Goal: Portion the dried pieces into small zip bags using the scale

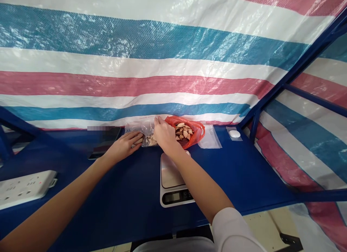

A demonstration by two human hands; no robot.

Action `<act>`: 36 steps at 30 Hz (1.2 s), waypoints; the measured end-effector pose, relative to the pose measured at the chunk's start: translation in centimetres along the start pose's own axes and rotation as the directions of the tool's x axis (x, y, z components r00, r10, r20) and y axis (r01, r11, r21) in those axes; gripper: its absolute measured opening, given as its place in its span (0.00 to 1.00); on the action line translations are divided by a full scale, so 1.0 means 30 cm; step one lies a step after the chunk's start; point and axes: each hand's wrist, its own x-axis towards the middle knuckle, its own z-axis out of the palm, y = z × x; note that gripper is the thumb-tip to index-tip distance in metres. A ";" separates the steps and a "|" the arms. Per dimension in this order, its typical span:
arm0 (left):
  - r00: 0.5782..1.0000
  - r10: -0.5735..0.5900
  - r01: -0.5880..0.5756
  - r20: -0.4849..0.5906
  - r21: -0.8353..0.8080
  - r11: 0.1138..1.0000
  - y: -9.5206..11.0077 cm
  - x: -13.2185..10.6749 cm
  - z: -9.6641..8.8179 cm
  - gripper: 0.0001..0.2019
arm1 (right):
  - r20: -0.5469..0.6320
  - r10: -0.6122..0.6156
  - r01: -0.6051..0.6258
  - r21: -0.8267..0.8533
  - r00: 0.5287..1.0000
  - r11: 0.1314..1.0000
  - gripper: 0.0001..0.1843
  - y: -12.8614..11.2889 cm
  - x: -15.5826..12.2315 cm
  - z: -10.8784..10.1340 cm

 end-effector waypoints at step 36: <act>0.993 -0.117 0.116 -0.019 -0.046 0.992 0.024 -0.028 0.010 0.25 | 0.051 -0.491 0.488 0.066 0.869 0.870 0.26 0.087 -0.026 0.161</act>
